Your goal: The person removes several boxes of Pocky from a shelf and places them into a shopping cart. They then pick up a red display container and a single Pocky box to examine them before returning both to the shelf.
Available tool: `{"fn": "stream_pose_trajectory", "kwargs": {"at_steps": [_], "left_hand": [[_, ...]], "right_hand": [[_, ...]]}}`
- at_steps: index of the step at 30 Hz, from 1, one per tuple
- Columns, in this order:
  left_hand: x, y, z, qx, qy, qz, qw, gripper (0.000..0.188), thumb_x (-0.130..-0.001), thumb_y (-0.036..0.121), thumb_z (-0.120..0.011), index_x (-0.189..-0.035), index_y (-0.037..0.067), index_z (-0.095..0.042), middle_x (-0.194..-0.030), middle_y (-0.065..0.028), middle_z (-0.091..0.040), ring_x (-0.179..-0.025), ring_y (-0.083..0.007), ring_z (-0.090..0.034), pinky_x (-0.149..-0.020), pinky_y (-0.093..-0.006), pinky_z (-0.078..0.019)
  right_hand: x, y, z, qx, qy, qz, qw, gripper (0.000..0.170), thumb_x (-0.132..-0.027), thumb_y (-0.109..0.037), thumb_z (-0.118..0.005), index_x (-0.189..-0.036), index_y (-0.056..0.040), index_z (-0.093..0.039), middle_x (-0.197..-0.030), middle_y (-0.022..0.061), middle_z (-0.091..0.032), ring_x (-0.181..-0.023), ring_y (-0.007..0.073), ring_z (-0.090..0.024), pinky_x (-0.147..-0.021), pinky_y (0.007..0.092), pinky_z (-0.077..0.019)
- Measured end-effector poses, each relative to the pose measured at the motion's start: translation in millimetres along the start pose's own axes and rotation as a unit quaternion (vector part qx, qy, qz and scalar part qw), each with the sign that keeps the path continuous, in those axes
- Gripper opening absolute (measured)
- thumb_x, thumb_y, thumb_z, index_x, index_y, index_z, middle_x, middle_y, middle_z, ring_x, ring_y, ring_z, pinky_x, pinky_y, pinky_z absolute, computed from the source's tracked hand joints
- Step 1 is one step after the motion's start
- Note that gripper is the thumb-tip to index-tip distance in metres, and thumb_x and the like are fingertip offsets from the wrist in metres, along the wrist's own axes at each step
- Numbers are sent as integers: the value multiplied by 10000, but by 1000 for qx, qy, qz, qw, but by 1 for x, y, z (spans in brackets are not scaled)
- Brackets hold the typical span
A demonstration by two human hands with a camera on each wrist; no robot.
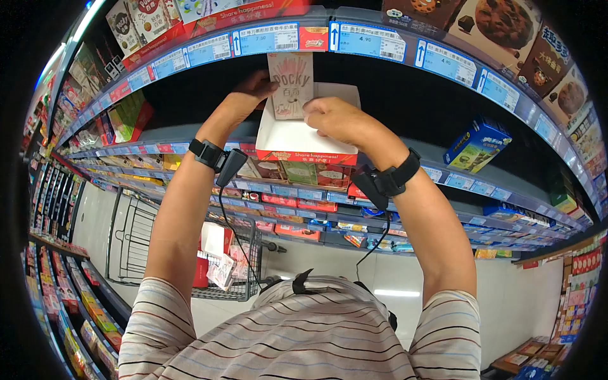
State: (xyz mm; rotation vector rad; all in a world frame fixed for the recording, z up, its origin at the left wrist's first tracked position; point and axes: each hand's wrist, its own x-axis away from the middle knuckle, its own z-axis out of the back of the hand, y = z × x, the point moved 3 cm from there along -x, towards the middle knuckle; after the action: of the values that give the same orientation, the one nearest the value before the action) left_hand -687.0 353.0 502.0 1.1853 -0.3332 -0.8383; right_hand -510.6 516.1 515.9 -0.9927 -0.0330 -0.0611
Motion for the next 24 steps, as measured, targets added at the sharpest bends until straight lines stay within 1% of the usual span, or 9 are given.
{"fn": "stream_pose_trajectory", "kwargs": {"at_steps": [6,9,10,12,14,17,18,21,24], "left_hand": [[54,17,20,-54,144,-43,987,489,-991,288,-652,-1357,-13,-533,-1252,-126,-651,-1136,-185,-613,-929,-310,-498],[118,27,13,4,240,-130,962,412,-1026,254,-598,-1327,-21,-545,-1179,-117,-663,-1067,-157,-623,-888,-290,-502],[145,28,4,24,267,-114,957,377,-1029,246,-588,-1299,-15,-555,-1149,-105,-667,-1026,-146,-624,-866,-286,-505],[192,18,-14,67,294,-65,951,319,-1034,236,-572,-1249,0,-570,-1088,-84,-672,-954,-127,-624,-820,-280,-510],[228,-21,-37,109,275,11,955,295,-1036,237,-561,-1232,17,-570,-1025,-64,-670,-894,-114,-618,-776,-273,-509],[275,-77,-70,161,249,151,943,296,-1042,250,-548,-1248,38,-558,-999,-51,-665,-873,-118,-630,-754,-269,-509],[289,-89,-77,169,242,185,937,309,-1044,275,-548,-1249,44,-551,-1017,-55,-668,-881,-129,-650,-753,-273,-516],[326,-100,-97,187,252,255,915,331,-1040,311,-556,-1236,43,-555,-1027,-61,-669,-891,-137,-664,-751,-275,-521],[359,-116,-109,199,255,304,896,361,-1028,347,-575,-1230,48,-562,-1017,-59,-665,-872,-135,-663,-730,-279,-525]], "right_hand": [[56,-25,8,-164,94,150,970,332,-965,-173,-553,-1213,31,-638,-1056,107,-697,-910,172,-675,-837,292,-528],[127,-57,0,-299,5,191,935,282,-980,-184,-585,-1144,41,-628,-970,140,-707,-847,206,-692,-779,320,-561],[151,-69,-8,-341,12,247,907,256,-976,-204,-619,-1084,27,-628,-901,147,-703,-775,216,-689,-703,335,-567],[170,-83,-7,-430,-173,385,798,128,-949,-102,-629,-980,22,-631,-916,174,-687,-800,289,-684,-697,405,-593],[189,-92,-6,-474,-343,441,681,57,-930,-47,-651,-926,9,-657,-987,167,-676,-854,321,-684,-725,438,-608],[209,-108,9,-481,-327,415,699,30,-913,-35,-701,-922,-23,-727,-1180,105,-671,-978,306,-693,-818,433,-616],[214,-117,16,-462,-376,361,718,79,-931,-52,-690,-942,-74,-764,-1218,6,-673,-985,244,-696,-841,371,-599],[208,-133,10,-466,-395,337,716,85,-895,-31,-733,-881,-94,-789,-1182,-76,-697,-886,178,-689,-763,297,-570],[194,-132,-20,-515,-342,403,674,45,-861,-47,-773,-858,-91,-783,-1088,-65,-718,-809,166,-664,-689,272,-538]]}}
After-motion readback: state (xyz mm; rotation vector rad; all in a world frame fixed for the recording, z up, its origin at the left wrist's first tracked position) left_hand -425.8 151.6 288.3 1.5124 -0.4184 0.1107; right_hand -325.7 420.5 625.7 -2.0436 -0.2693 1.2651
